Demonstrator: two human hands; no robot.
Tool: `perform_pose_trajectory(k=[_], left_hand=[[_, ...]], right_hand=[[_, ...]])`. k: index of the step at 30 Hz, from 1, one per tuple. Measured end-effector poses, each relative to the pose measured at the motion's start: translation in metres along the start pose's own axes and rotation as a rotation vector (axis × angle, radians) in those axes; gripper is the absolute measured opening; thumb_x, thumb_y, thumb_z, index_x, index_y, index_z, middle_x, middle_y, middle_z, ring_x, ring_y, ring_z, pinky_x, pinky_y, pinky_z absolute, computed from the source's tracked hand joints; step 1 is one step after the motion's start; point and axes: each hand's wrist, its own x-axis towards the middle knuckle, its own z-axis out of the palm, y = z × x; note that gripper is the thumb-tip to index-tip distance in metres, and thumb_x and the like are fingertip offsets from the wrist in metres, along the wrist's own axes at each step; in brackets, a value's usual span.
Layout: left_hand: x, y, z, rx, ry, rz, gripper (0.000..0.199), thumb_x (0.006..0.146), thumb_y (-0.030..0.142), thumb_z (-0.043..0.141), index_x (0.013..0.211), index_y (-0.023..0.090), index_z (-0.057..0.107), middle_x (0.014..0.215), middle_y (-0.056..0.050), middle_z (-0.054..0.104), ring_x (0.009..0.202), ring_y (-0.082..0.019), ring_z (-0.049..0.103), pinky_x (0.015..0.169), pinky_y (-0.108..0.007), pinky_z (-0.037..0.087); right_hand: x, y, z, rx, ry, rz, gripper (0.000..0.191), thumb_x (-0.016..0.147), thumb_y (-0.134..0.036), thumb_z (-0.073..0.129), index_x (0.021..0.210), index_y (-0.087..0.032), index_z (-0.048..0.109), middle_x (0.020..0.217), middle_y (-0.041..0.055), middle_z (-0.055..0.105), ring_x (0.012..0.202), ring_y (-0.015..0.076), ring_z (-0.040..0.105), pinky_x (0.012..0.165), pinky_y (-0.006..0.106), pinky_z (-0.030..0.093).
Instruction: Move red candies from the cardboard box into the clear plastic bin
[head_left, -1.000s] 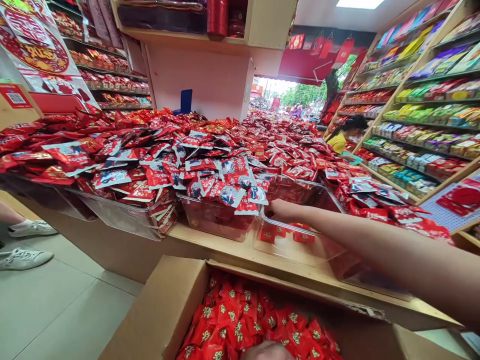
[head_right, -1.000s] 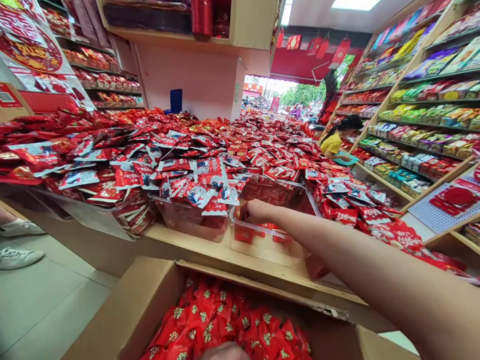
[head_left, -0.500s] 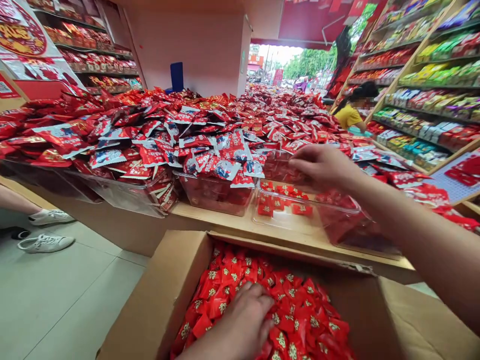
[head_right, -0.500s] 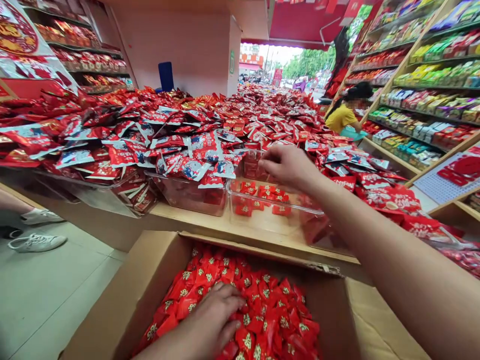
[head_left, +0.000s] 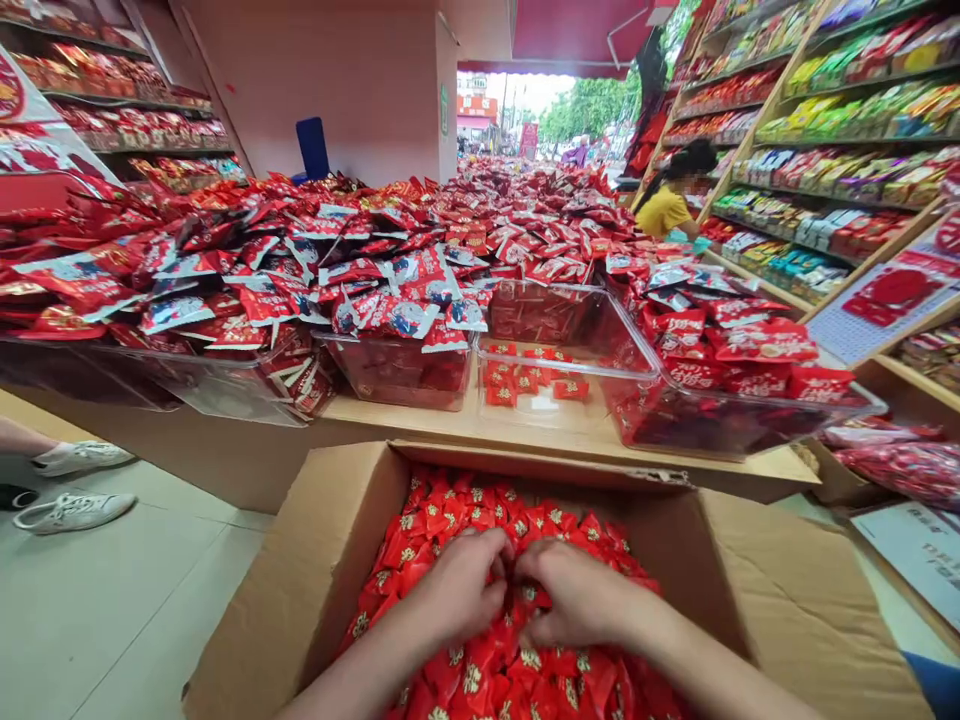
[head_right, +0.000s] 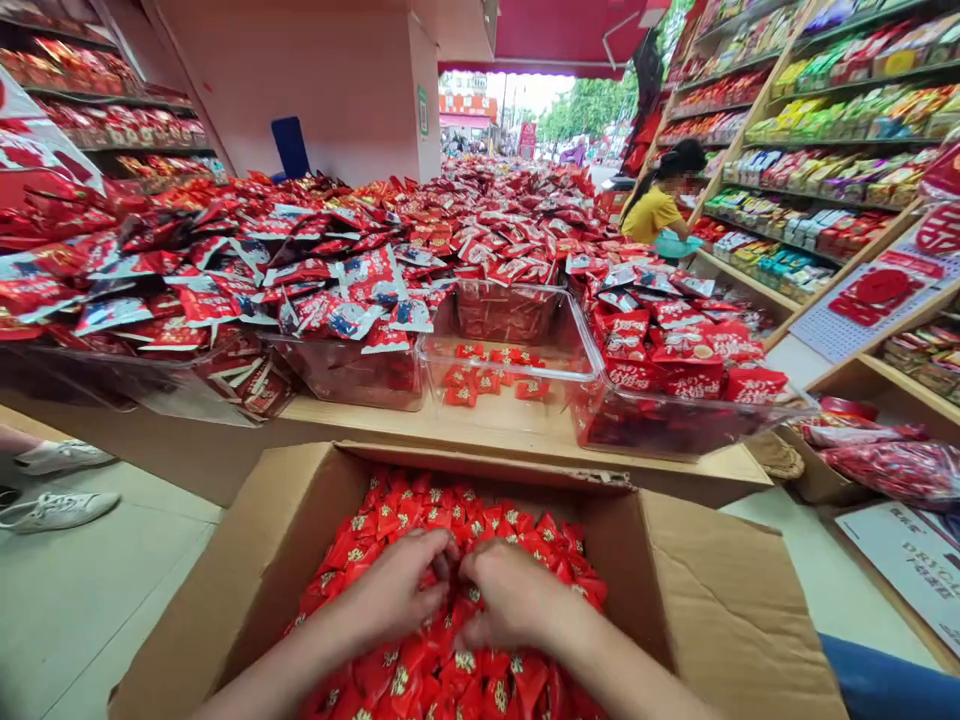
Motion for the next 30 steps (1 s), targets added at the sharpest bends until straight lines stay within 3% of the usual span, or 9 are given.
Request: perform_pose_trajectory(k=[4, 10, 14, 17, 18, 21, 24, 30], left_hand=[[0.000, 0.000, -0.001, -0.107, 0.095, -0.027, 0.019, 0.064, 0.006, 0.041, 0.071, 0.020, 0.051, 0.069, 0.000, 0.058, 0.067, -0.015, 0.051, 0.061, -0.024, 0.038], [0.006, 0.008, -0.014, -0.574, 0.448, -0.083, 0.007, 0.076, 0.017, 0.040, 0.080, 0.021, 0.043, 0.070, 0.004, 0.046, 0.066, -0.012, 0.046, 0.063, -0.023, 0.038], [0.011, 0.012, -0.020, -0.938, 0.570, -0.159, 0.016, 0.072, 0.009, 0.040, 0.083, 0.020, 0.044, 0.064, 0.006, 0.044, 0.058, -0.008, 0.046, 0.061, -0.021, 0.037], [0.011, 0.017, -0.017, -1.113, 0.485, -0.249, 0.010, 0.074, 0.013, 0.041, 0.080, 0.017, 0.048, 0.060, 0.007, 0.046, 0.048, -0.004, 0.042, 0.051, -0.019, 0.035], [0.010, 0.018, -0.014, -1.129, 0.420, -0.266, 0.009, 0.076, 0.019, 0.044, 0.081, 0.016, 0.050, 0.061, 0.006, 0.047, 0.045, -0.003, 0.041, 0.047, -0.018, 0.033], [0.007, 0.023, -0.007, -1.121, 0.236, -0.246, 0.030, 0.070, 0.034, 0.058, 0.093, 0.015, 0.053, 0.070, 0.003, 0.054, 0.041, -0.002, 0.040, 0.040, -0.017, 0.031], [0.007, 0.025, -0.003, -1.130, 0.208, -0.243, 0.037, 0.063, 0.031, 0.066, 0.092, 0.013, 0.054, 0.073, -0.001, 0.059, 0.050, -0.006, 0.047, 0.040, -0.017, 0.036], [0.009, 0.022, -0.003, -1.148, 0.314, -0.292, 0.030, 0.061, 0.028, 0.068, 0.084, 0.011, 0.058, 0.065, 0.000, 0.060, 0.052, -0.007, 0.049, 0.044, -0.018, 0.038]], right_hand=[[-0.001, -0.002, 0.012, 0.020, 0.069, 0.001, 0.021, 0.057, -0.021, 0.060, 0.078, -0.018, 0.064, 0.084, 0.0056, 0.063, 0.074, 0.0174, 0.056, 0.064, 0.022, 0.040], [0.000, 0.005, 0.011, 0.210, 0.248, -0.009, 0.027, 0.066, -0.009, 0.042, 0.077, -0.020, 0.063, 0.072, 0.0019, 0.064, 0.068, 0.0155, 0.056, 0.063, 0.023, 0.041], [0.001, 0.008, -0.004, 0.616, 0.513, 0.065, 0.015, 0.073, -0.023, 0.050, 0.082, -0.018, 0.060, 0.069, 0.0021, 0.061, 0.063, 0.0156, 0.054, 0.057, 0.026, 0.043], [0.000, 0.006, -0.014, 1.101, 0.643, 0.095, 0.026, 0.069, -0.033, 0.060, 0.090, -0.018, 0.057, 0.074, 0.0016, 0.060, 0.064, 0.0136, 0.055, 0.058, 0.025, 0.046], [0.000, 0.005, -0.015, 1.235, 0.636, 0.103, 0.029, 0.067, -0.034, 0.063, 0.091, -0.018, 0.057, 0.072, 0.0011, 0.060, 0.062, 0.0125, 0.056, 0.057, 0.024, 0.046], [0.001, 0.001, -0.015, 1.459, 0.564, 0.130, 0.032, 0.063, -0.033, 0.068, 0.088, -0.015, 0.058, 0.066, 0.0008, 0.061, 0.058, 0.0101, 0.055, 0.056, 0.021, 0.046], [0.004, -0.003, -0.009, 1.444, 0.531, 0.120, 0.030, 0.062, -0.033, 0.069, 0.082, -0.013, 0.058, 0.067, 0.0023, 0.061, 0.058, 0.0106, 0.055, 0.054, 0.022, 0.046], [0.011, -0.001, 0.002, 1.332, 0.539, 0.024, 0.027, 0.059, -0.031, 0.071, 0.075, -0.015, 0.056, 0.066, -0.0004, 0.060, 0.057, 0.0092, 0.051, 0.052, 0.020, 0.041]])
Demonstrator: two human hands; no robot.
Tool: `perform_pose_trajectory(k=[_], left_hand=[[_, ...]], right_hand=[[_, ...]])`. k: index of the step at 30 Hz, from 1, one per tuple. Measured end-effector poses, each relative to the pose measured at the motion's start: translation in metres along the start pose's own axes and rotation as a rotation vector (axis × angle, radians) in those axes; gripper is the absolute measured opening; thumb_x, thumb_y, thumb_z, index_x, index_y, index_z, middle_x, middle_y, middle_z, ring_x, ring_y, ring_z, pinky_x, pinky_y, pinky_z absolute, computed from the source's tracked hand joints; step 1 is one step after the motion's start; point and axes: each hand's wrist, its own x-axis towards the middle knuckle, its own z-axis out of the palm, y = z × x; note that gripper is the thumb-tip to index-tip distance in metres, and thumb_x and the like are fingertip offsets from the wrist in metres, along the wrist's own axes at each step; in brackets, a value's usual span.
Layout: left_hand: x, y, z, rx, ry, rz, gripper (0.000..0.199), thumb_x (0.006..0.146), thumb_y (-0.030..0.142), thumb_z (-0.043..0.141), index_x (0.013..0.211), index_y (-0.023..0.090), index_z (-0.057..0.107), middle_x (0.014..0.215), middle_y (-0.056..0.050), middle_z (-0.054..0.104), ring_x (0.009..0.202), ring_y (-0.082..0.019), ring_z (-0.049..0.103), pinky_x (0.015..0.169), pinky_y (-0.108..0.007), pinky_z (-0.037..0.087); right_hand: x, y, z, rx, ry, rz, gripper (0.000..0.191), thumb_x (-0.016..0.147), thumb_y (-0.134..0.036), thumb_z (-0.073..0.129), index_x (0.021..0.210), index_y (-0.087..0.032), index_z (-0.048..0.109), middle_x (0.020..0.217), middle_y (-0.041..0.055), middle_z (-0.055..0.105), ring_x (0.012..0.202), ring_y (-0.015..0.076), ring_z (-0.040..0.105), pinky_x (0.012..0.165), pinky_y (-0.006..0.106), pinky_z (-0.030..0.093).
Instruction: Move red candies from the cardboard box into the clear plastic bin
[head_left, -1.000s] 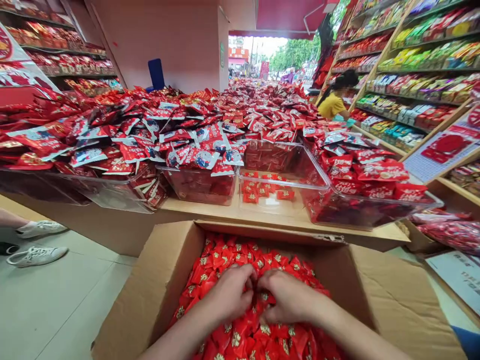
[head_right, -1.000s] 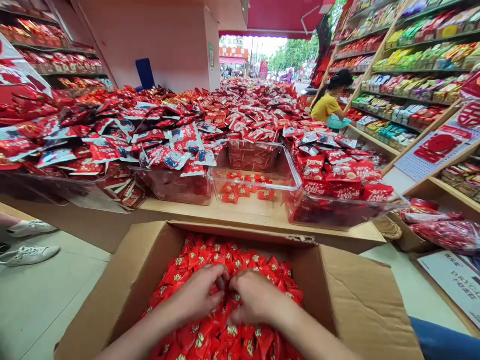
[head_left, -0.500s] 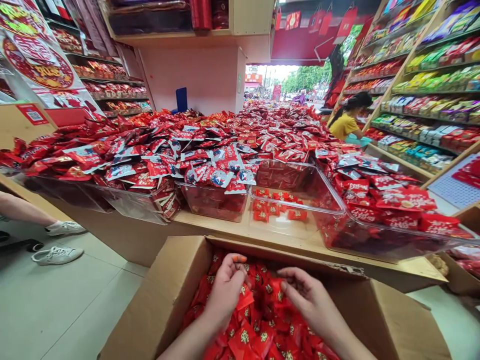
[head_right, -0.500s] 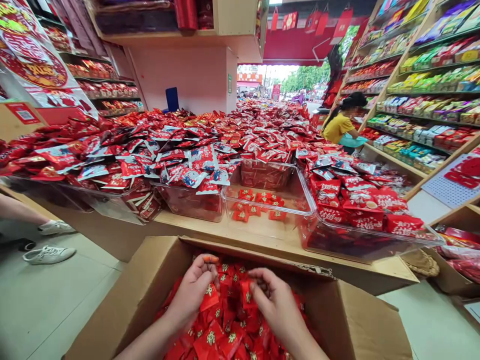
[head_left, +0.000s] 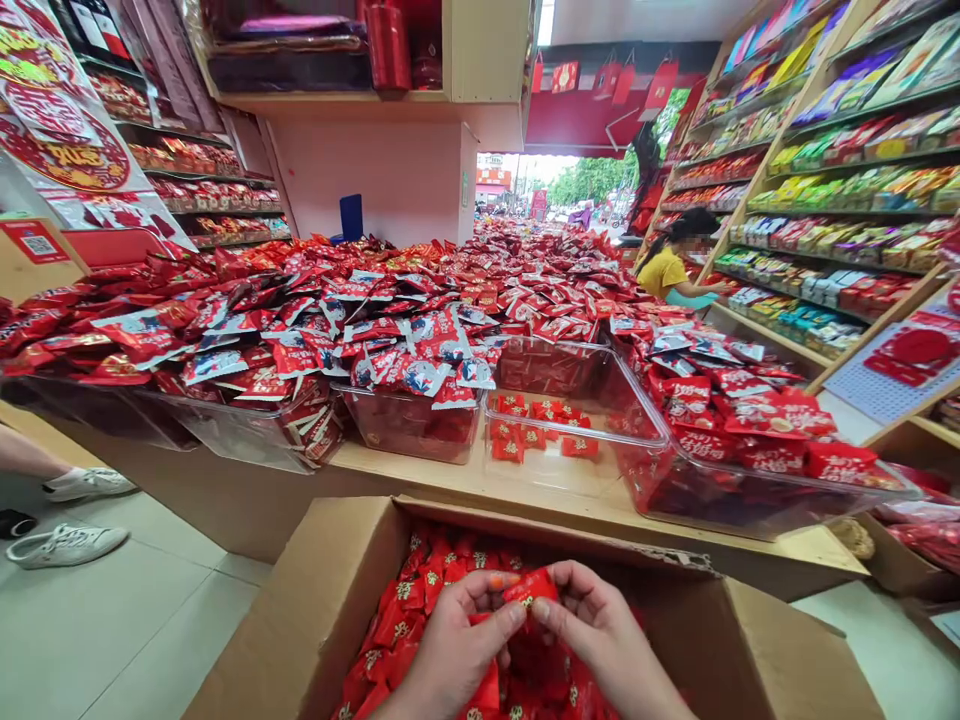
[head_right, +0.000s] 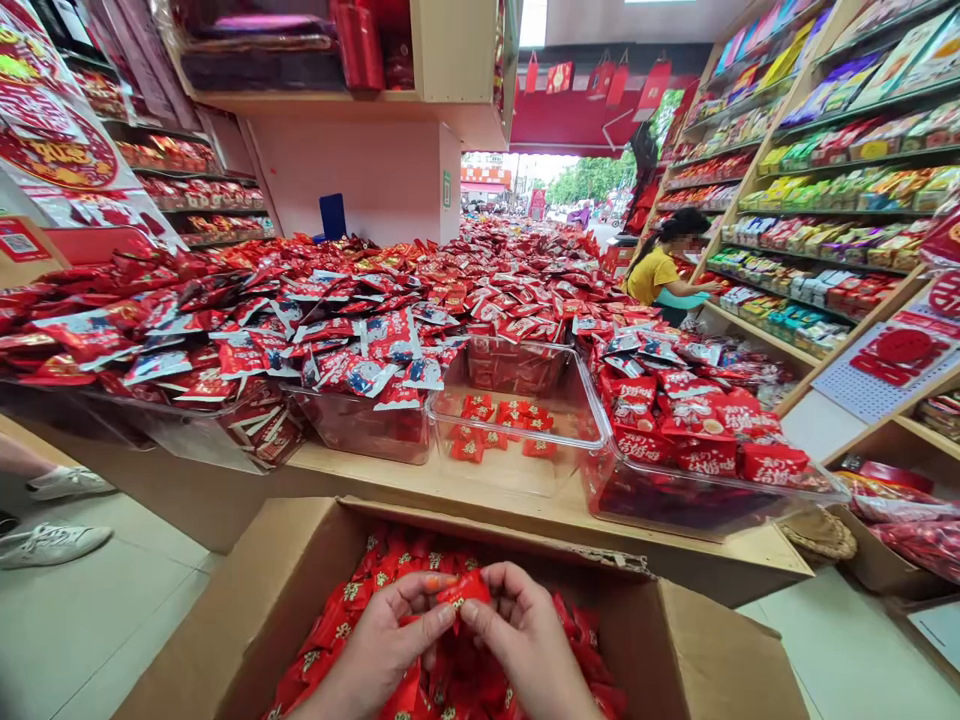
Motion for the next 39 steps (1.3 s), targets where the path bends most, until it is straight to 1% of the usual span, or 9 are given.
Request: perform_pose_trajectory(k=[6, 9, 13, 16, 19, 22, 30, 36, 39], left_hand=[[-0.002, 0.007, -0.003, 0.062, -0.037, 0.040, 0.023, 0.061, 0.030, 0.068, 0.074, 0.011, 0.064, 0.066, 0.000, 0.061, 0.047, -0.005, 0.046, 0.044, -0.018, 0.039], [-0.002, 0.012, -0.002, 0.107, -0.060, 0.098, 0.020, 0.065, 0.031, 0.065, 0.071, 0.012, 0.064, 0.062, 0.002, 0.059, 0.044, -0.004, 0.046, 0.045, -0.018, 0.039], [-0.005, 0.013, -0.001, 0.027, -0.099, 0.022, 0.027, 0.074, 0.039, 0.053, 0.092, 0.019, 0.058, 0.061, 0.004, 0.059, 0.035, -0.003, 0.044, 0.038, -0.016, 0.034], [-0.009, 0.014, -0.001, -0.046, -0.157, -0.050, 0.035, 0.075, 0.044, 0.050, 0.098, 0.018, 0.054, 0.046, 0.006, 0.053, 0.031, -0.003, 0.040, 0.032, -0.014, 0.028], [-0.010, 0.014, 0.000, -0.082, -0.195, -0.027, 0.036, 0.072, 0.048, 0.051, 0.089, 0.016, 0.056, 0.041, 0.007, 0.049, 0.030, -0.003, 0.037, 0.030, -0.012, 0.025], [-0.009, 0.014, 0.000, -0.054, -0.153, -0.006, 0.025, 0.068, 0.038, 0.060, 0.079, 0.016, 0.056, 0.046, 0.008, 0.050, 0.031, -0.001, 0.040, 0.032, -0.012, 0.028], [-0.006, 0.007, -0.002, 0.009, -0.125, 0.021, 0.020, 0.070, 0.034, 0.059, 0.078, 0.017, 0.053, 0.052, 0.008, 0.050, 0.031, 0.000, 0.039, 0.034, -0.013, 0.027], [-0.006, 0.005, -0.003, 0.129, -0.144, 0.105, 0.020, 0.068, 0.033, 0.060, 0.079, 0.017, 0.055, 0.060, 0.007, 0.048, 0.040, -0.002, 0.039, 0.037, -0.014, 0.036], [-0.008, 0.005, -0.002, 0.163, -0.172, 0.128, 0.020, 0.069, 0.032, 0.060, 0.080, 0.016, 0.056, 0.062, 0.006, 0.048, 0.042, -0.003, 0.039, 0.040, -0.016, 0.038]], right_hand=[[-0.005, -0.010, -0.005, -0.013, 0.020, 0.019, 0.026, 0.059, -0.031, 0.071, 0.064, -0.014, 0.053, 0.051, -0.0030, 0.056, 0.046, 0.0069, 0.046, 0.046, 0.018, 0.036], [-0.008, -0.015, -0.008, -0.017, 0.015, -0.010, 0.022, 0.060, -0.028, 0.071, 0.064, -0.016, 0.052, 0.054, -0.0035, 0.055, 0.049, 0.0076, 0.048, 0.049, 0.019, 0.039], [-0.011, -0.015, -0.011, -0.276, -0.043, -0.374, 0.001, 0.069, -0.019, 0.062, 0.069, -0.018, 0.062, 0.075, 0.0015, 0.056, 0.071, 0.0124, 0.054, 0.063, 0.023, 0.044], [-0.012, -0.014, -0.012, -0.538, -0.086, -0.623, 0.016, 0.074, -0.010, 0.054, 0.077, -0.021, 0.064, 0.085, 0.0041, 0.057, 0.078, 0.0129, 0.056, 0.066, 0.022, 0.045], [-0.013, -0.015, -0.013, -0.713, -0.082, -0.760, 0.020, 0.075, -0.006, 0.050, 0.080, -0.020, 0.063, 0.085, 0.0045, 0.057, 0.077, 0.0119, 0.057, 0.063, 0.020, 0.046], [-0.012, -0.015, -0.013, -0.816, -0.083, -0.815, 0.019, 0.076, -0.006, 0.048, 0.081, -0.019, 0.062, 0.085, 0.0055, 0.058, 0.076, 0.0123, 0.058, 0.063, 0.020, 0.047], [-0.016, -0.010, -0.006, -0.854, -0.134, -0.760, 0.020, 0.076, -0.007, 0.043, 0.079, -0.018, 0.060, 0.087, 0.0075, 0.056, 0.080, 0.0141, 0.056, 0.067, 0.023, 0.047], [-0.014, -0.009, -0.001, -0.398, -0.111, -0.327, 0.020, 0.076, -0.026, 0.054, 0.095, -0.019, 0.056, 0.095, 0.0085, 0.056, 0.089, 0.0188, 0.055, 0.076, 0.030, 0.047], [-0.011, -0.008, -0.002, -0.325, -0.070, -0.188, 0.019, 0.072, -0.032, 0.059, 0.083, -0.016, 0.058, 0.081, 0.0056, 0.060, 0.076, 0.0166, 0.056, 0.068, 0.027, 0.047]])
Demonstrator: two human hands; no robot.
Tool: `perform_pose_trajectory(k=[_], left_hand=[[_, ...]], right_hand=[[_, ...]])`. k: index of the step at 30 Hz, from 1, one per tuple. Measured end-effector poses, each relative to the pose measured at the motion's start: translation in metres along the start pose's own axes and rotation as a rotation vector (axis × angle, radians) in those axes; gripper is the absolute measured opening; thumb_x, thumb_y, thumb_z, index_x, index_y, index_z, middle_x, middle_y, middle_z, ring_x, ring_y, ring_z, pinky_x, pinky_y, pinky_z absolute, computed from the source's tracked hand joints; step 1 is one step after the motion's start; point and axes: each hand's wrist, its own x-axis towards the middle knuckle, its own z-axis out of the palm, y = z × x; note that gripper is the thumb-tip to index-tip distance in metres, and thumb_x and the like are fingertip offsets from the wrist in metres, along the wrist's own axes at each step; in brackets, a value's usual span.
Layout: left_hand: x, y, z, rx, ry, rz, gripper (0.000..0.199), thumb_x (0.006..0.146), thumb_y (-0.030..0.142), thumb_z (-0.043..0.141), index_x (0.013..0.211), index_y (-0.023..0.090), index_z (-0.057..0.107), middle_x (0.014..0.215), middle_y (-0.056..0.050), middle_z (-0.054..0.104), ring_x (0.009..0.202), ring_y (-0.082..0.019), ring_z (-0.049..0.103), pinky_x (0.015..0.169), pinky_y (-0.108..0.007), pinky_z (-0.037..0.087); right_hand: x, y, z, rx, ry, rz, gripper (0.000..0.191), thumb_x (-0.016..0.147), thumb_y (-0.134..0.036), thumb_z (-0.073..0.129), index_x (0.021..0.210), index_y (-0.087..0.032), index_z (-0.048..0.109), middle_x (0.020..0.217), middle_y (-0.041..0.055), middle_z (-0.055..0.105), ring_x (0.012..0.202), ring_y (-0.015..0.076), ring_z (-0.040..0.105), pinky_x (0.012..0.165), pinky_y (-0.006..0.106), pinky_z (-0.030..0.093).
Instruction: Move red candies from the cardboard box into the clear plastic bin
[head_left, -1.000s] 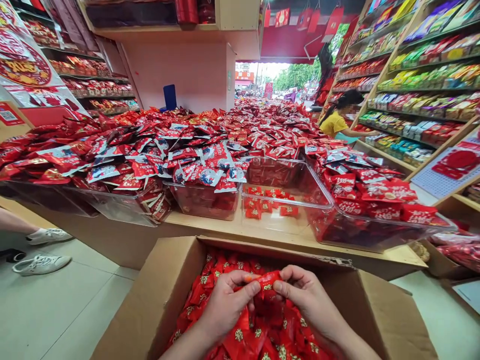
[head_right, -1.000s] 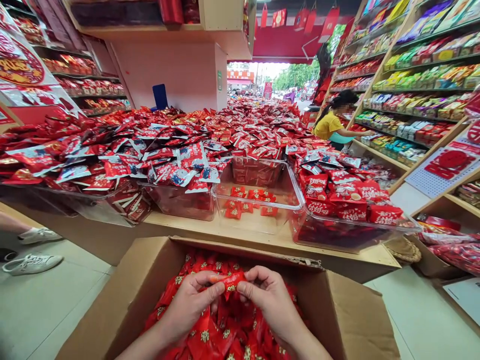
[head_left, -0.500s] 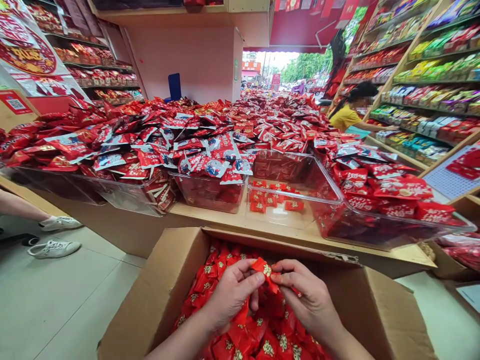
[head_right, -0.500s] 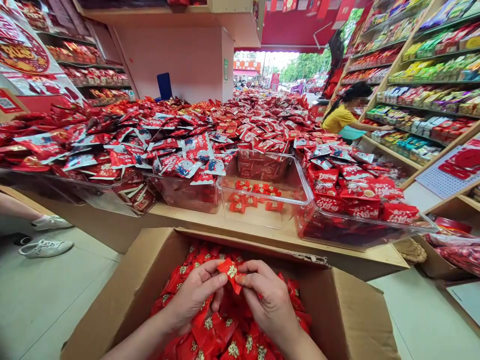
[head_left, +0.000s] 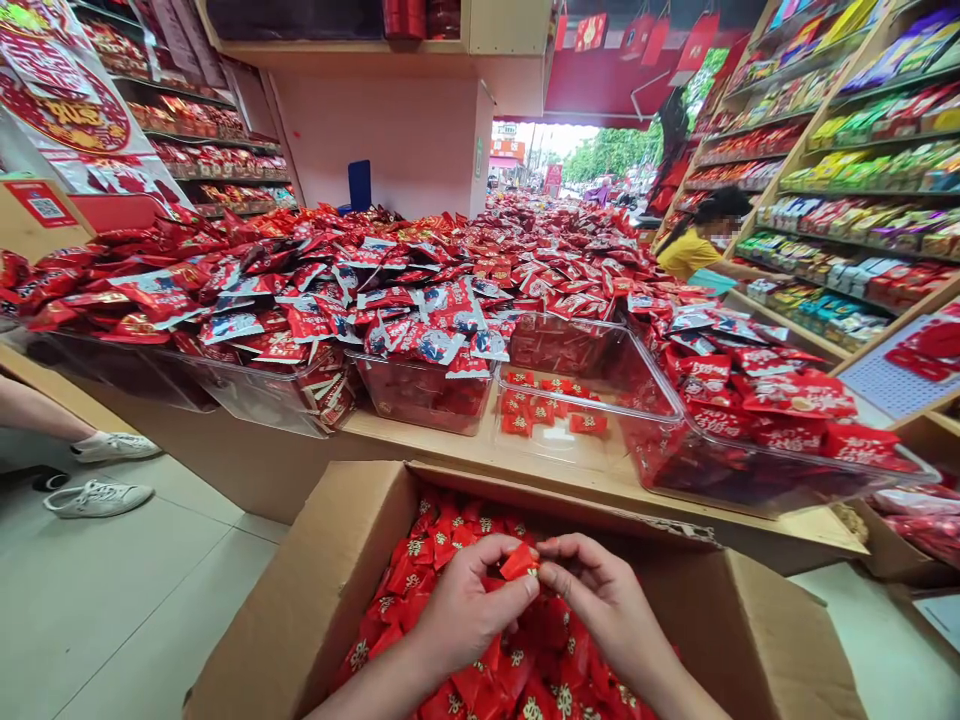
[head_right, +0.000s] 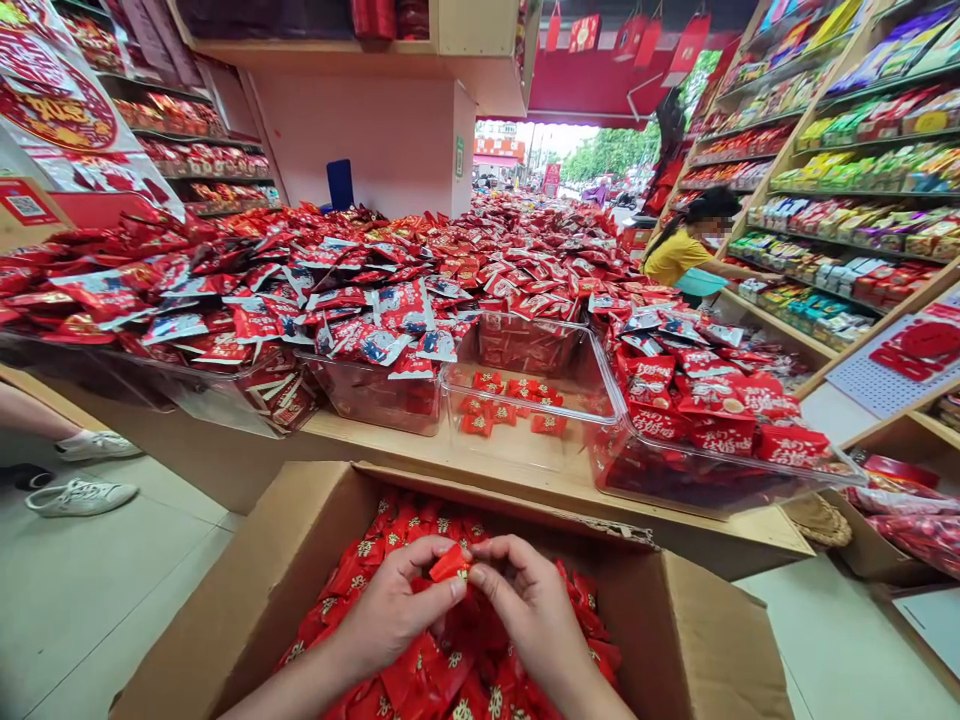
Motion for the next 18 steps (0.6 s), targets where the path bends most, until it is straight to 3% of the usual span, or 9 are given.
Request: perform_pose_trajectory(k=[4, 9, 11, 14, 18], left_hand=[[0.000, -0.001, 0.004, -0.063, 0.019, 0.003, 0.018, 0.071, 0.030, 0.058, 0.083, 0.017, 0.056, 0.064, 0.005, 0.050, 0.040, -0.002, 0.042, 0.041, -0.016, 0.036], [0.000, -0.004, 0.006, -0.050, -0.004, -0.001, 0.029, 0.078, 0.033, 0.047, 0.105, 0.021, 0.048, 0.082, 0.000, 0.056, 0.040, -0.003, 0.046, 0.041, -0.018, 0.035], [-0.002, -0.004, 0.005, 0.062, -0.026, 0.052, 0.034, 0.077, 0.031, 0.049, 0.109, 0.023, 0.044, 0.085, -0.001, 0.055, 0.046, -0.006, 0.048, 0.045, -0.020, 0.038], [-0.006, -0.004, 0.000, 0.199, -0.025, 0.151, 0.044, 0.074, 0.023, 0.053, 0.116, 0.023, 0.037, 0.079, 0.000, 0.054, 0.066, -0.012, 0.052, 0.064, -0.024, 0.042], [-0.009, -0.004, -0.003, 0.256, -0.079, 0.157, 0.058, 0.071, 0.016, 0.053, 0.123, 0.023, 0.029, 0.071, 0.003, 0.048, 0.067, -0.012, 0.048, 0.067, -0.025, 0.040]], right_hand=[[0.000, 0.002, 0.001, 0.019, 0.066, 0.048, 0.022, 0.070, -0.036, 0.061, 0.073, -0.015, 0.057, 0.067, 0.0016, 0.057, 0.061, 0.0121, 0.051, 0.057, 0.023, 0.043], [-0.002, 0.003, 0.006, 0.073, 0.108, 0.046, 0.023, 0.068, -0.037, 0.063, 0.074, -0.016, 0.056, 0.069, 0.0020, 0.057, 0.064, 0.0135, 0.053, 0.060, 0.025, 0.044], [-0.001, 0.000, 0.005, 0.131, 0.042, 0.033, 0.026, 0.068, -0.035, 0.063, 0.087, -0.018, 0.056, 0.080, 0.0030, 0.058, 0.076, 0.0156, 0.054, 0.069, 0.027, 0.045], [0.001, -0.007, 0.000, 0.121, -0.133, 0.084, 0.035, 0.071, -0.032, 0.061, 0.102, -0.020, 0.052, 0.088, 0.0041, 0.059, 0.085, 0.0172, 0.055, 0.074, 0.030, 0.044], [0.003, -0.018, -0.005, -0.061, -0.270, 0.155, 0.021, 0.074, -0.033, 0.056, 0.086, -0.016, 0.058, 0.081, 0.0034, 0.061, 0.075, 0.0157, 0.055, 0.069, 0.027, 0.043]])
